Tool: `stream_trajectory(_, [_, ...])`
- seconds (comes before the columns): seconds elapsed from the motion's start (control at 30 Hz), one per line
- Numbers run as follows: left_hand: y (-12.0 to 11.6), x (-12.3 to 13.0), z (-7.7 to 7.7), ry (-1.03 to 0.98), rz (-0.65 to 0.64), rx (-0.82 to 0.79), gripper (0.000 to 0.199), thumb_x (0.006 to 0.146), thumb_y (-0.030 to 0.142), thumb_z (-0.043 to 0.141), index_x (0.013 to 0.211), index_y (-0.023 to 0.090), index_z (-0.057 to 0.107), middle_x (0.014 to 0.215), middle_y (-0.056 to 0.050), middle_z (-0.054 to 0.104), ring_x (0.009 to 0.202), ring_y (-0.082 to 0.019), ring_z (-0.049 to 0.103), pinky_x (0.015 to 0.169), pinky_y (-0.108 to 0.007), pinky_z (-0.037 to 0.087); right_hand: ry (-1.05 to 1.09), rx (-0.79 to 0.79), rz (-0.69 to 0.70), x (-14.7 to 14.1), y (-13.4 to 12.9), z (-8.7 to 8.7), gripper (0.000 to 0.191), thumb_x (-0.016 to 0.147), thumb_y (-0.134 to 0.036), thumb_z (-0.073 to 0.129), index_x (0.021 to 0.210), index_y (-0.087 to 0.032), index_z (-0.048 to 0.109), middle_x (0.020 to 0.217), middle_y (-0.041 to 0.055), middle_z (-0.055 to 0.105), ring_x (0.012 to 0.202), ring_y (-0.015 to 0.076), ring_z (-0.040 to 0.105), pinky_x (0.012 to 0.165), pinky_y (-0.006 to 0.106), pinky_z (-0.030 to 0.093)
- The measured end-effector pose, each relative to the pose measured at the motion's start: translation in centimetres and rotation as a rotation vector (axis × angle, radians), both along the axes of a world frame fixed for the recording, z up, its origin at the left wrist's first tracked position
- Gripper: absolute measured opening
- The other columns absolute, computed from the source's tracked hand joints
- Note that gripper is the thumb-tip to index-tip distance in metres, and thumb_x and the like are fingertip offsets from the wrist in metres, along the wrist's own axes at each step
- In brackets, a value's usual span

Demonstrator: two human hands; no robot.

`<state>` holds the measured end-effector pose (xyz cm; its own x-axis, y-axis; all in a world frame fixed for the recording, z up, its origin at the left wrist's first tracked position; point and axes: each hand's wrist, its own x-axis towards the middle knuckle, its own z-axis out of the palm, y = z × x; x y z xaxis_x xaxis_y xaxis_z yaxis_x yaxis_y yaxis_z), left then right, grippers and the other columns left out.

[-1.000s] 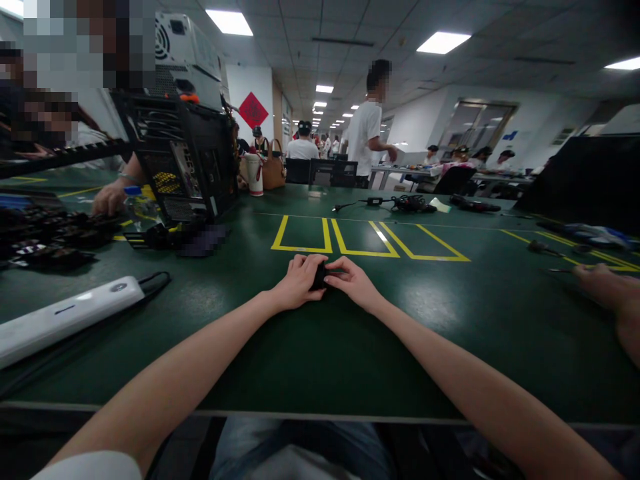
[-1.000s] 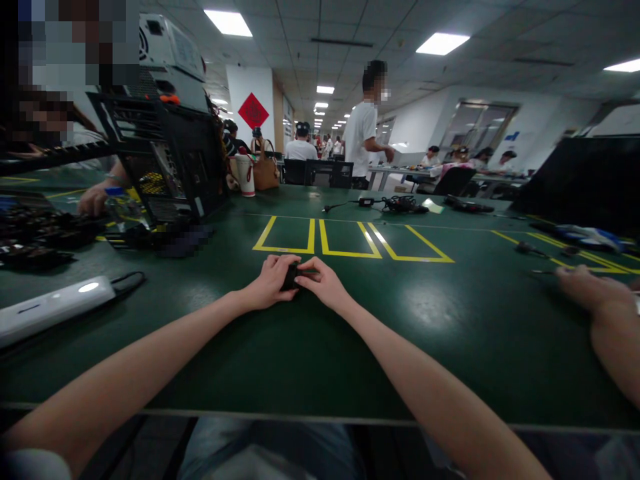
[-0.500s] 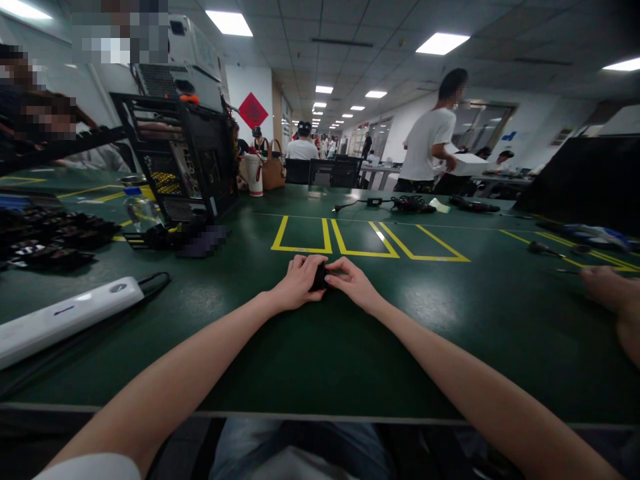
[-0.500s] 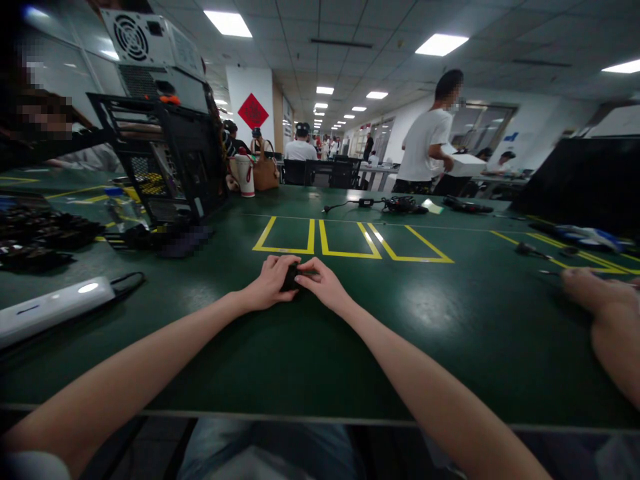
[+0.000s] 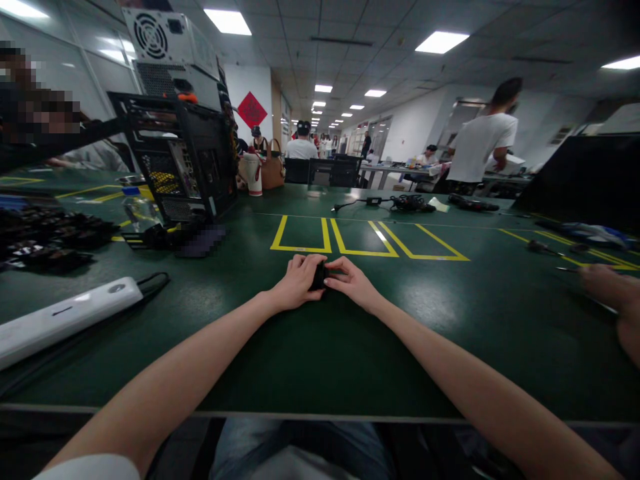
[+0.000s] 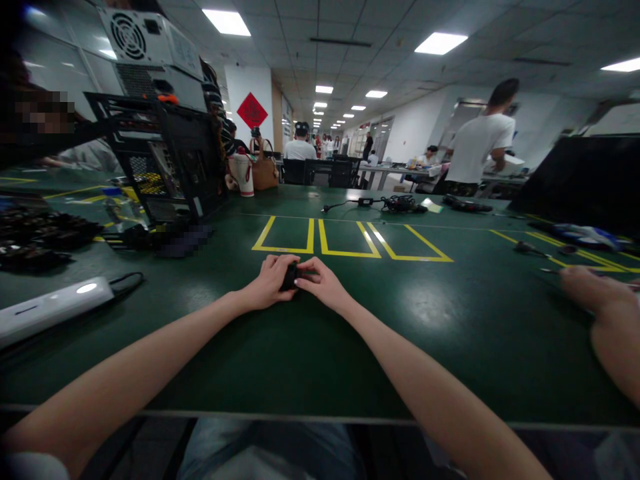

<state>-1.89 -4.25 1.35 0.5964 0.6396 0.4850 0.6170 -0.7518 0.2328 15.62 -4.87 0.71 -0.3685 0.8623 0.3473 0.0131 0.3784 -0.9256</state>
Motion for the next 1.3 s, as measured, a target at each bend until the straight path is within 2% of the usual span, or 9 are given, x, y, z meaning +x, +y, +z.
stream_trajectory(0.13, [-0.02, -0.01, 0.00, -0.009, -0.007, -0.002, 0.060, 0.067, 0.029, 0.056, 0.118, 0.019, 0.027, 0.114, -0.009, 0.040, 0.098, -0.026, 0.034, 0.082, -0.041, 0.031, -0.007, -0.013, -0.036, -0.17, -0.01, 0.09, 0.022, 0.068, -0.027, 0.060, 0.087, -0.020, 0.051, 0.089, 0.0000, 0.054, 0.078, 0.0129, 0.058, 0.076, 0.033, 0.048])
stream_trajectory(0.33, [-0.16, -0.07, 0.13, -0.005, -0.012, -0.003, 0.060, 0.067, 0.028, 0.056, 0.119, 0.019, 0.027, 0.114, -0.009, 0.039, 0.098, -0.026, 0.034, 0.082, -0.041, 0.032, -0.075, -0.030, -0.060, 0.05, -0.02, 0.27, 0.029, 0.069, -0.027, 0.059, 0.095, -0.019, 0.050, 0.099, 0.0036, 0.054, 0.091, 0.0158, 0.055, 0.085, 0.037, 0.043])
stream_trajectory(0.53, [-0.13, -0.10, 0.17, 0.001, -0.014, -0.007, 0.060, 0.067, 0.028, 0.056, 0.119, 0.019, 0.027, 0.114, -0.009, 0.040, 0.097, -0.026, 0.034, 0.082, -0.041, 0.033, -0.032, -0.033, 0.025, 0.31, -0.06, 0.16, 0.035, 0.062, -0.019, 0.066, 0.092, -0.021, 0.047, 0.096, 0.0004, 0.053, 0.095, 0.0150, 0.054, 0.089, 0.037, 0.041])
stream_trajectory(0.63, [-0.03, -0.09, 0.07, 0.003, -0.007, -0.006, 0.061, 0.066, 0.028, 0.056, 0.119, 0.019, 0.027, 0.115, -0.009, 0.039, 0.098, -0.026, 0.034, 0.082, -0.041, 0.033, -0.009, -0.022, 0.036, 0.20, -0.11, 0.17, 0.031, 0.064, -0.020, 0.064, 0.090, -0.021, 0.048, 0.096, 0.0003, 0.053, 0.094, 0.0144, 0.054, 0.088, 0.036, 0.042])
stream_trajectory(0.77, [0.04, -0.04, -0.04, -0.003, -0.008, -0.003, 0.061, 0.067, 0.029, 0.057, 0.119, 0.019, 0.027, 0.114, -0.009, 0.040, 0.098, -0.026, 0.035, 0.082, -0.042, 0.033, -0.005, -0.006, -0.031, -0.03, 0.02, 0.14, 0.021, 0.068, -0.025, 0.060, 0.085, -0.020, 0.050, 0.089, -0.0001, 0.053, 0.084, 0.0137, 0.057, 0.081, 0.035, 0.046])
stream_trajectory(0.9, [0.03, 0.02, -0.09, -0.007, -0.008, -0.004, 0.061, 0.066, 0.028, 0.057, 0.119, 0.020, 0.027, 0.114, -0.009, 0.040, 0.098, -0.026, 0.035, 0.082, -0.042, 0.032, -0.059, 0.018, -0.080, -0.02, 0.20, 0.21, 0.027, 0.066, -0.025, 0.063, 0.089, -0.020, 0.049, 0.093, 0.0012, 0.054, 0.090, 0.0154, 0.055, 0.085, 0.036, 0.043])
stream_trajectory(1.07, [0.06, 0.01, -0.09, -0.007, -0.007, -0.009, 0.061, 0.066, 0.028, 0.057, 0.119, 0.020, 0.027, 0.114, -0.009, 0.040, 0.097, -0.026, 0.035, 0.082, -0.042, 0.032, -0.121, 0.004, -0.031, 0.20, 0.09, 0.54, 0.030, 0.066, -0.022, 0.062, 0.093, -0.019, 0.049, 0.098, 0.0029, 0.053, 0.094, 0.0161, 0.054, 0.088, 0.037, 0.041])
stream_trajectory(1.2, [0.06, -0.04, -0.01, -0.006, -0.011, -0.017, 0.062, 0.065, 0.027, 0.057, 0.119, 0.020, 0.027, 0.115, -0.008, 0.039, 0.098, -0.026, 0.034, 0.083, -0.042, 0.031, -0.074, 0.014, 0.025, 0.23, -0.19, 0.42, 0.035, 0.062, -0.017, 0.065, 0.091, -0.020, 0.046, 0.098, 0.0012, 0.051, 0.095, 0.0154, 0.054, 0.088, 0.036, 0.042])
stream_trajectory(1.3, [0.04, -0.08, 0.04, -0.013, -0.014, -0.024, 0.061, 0.066, 0.027, 0.056, 0.118, 0.021, 0.027, 0.115, -0.008, 0.039, 0.098, -0.026, 0.034, 0.082, -0.042, 0.031, -0.035, 0.007, 0.007, 0.12, -0.15, 0.16, 0.029, 0.065, -0.021, 0.063, 0.088, -0.020, 0.046, 0.095, 0.0010, 0.052, 0.093, 0.0149, 0.055, 0.087, 0.036, 0.042])
